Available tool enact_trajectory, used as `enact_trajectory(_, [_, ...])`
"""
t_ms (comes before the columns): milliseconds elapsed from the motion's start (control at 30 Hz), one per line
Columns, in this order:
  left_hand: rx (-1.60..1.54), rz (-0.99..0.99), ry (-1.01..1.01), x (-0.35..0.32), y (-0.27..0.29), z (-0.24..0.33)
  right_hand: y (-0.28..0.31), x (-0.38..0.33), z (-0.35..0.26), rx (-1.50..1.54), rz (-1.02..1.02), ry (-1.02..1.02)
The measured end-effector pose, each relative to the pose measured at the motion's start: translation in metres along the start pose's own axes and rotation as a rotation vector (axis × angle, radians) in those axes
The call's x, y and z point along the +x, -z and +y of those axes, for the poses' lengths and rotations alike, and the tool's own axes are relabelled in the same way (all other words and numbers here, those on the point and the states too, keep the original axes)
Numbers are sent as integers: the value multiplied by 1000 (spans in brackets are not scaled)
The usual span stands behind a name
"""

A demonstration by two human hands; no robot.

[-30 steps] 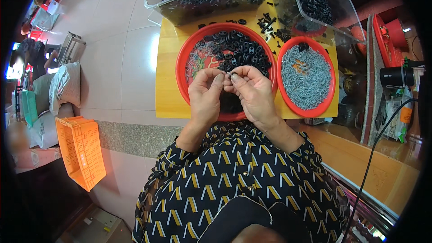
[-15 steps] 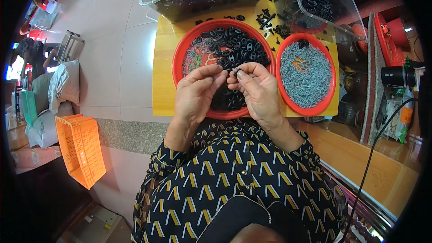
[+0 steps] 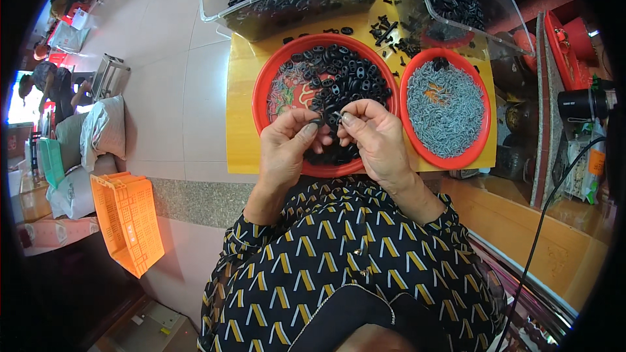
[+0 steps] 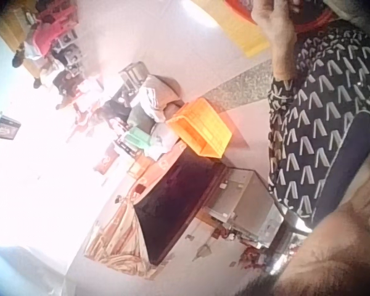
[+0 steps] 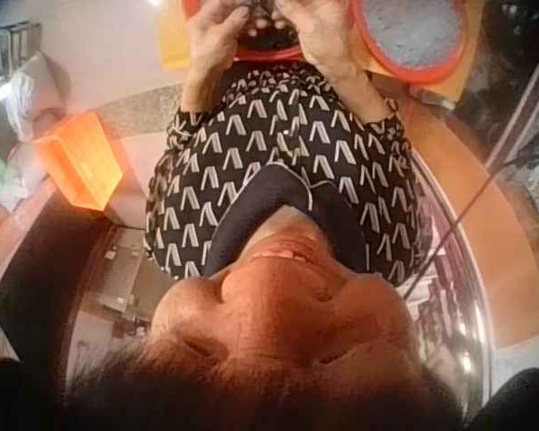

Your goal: The person sits at a table and assembles small black padlocks by hand. They pick up a lock body and a shackle from a red bowl, insert the shackle into the body, and secure it. The process is repeated continuously with multiple lock units.

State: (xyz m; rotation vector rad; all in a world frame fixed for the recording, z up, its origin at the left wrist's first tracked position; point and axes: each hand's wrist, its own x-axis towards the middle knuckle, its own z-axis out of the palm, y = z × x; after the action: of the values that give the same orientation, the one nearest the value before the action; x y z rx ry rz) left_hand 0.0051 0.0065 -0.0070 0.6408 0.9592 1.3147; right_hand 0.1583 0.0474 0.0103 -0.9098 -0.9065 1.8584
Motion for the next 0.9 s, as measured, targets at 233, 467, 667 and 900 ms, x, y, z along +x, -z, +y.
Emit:
enact_trajectory(233, [192, 49, -153, -7, -14, 0, -7, 0, -2, 21, -40, -13])
enact_trajectory(467, [150, -22, -47, -9, -8, 1, -6, 2, -2, 69, -80, -42])
enact_trajectory(667, [57, -7, -72, -8, 5, -9, 1, 1, -11, -170, -136, -49])
enact_trajectory(900, [-8, -11, -45, -8, 6, -6, 3, -6, -23, -444, -174, -93])
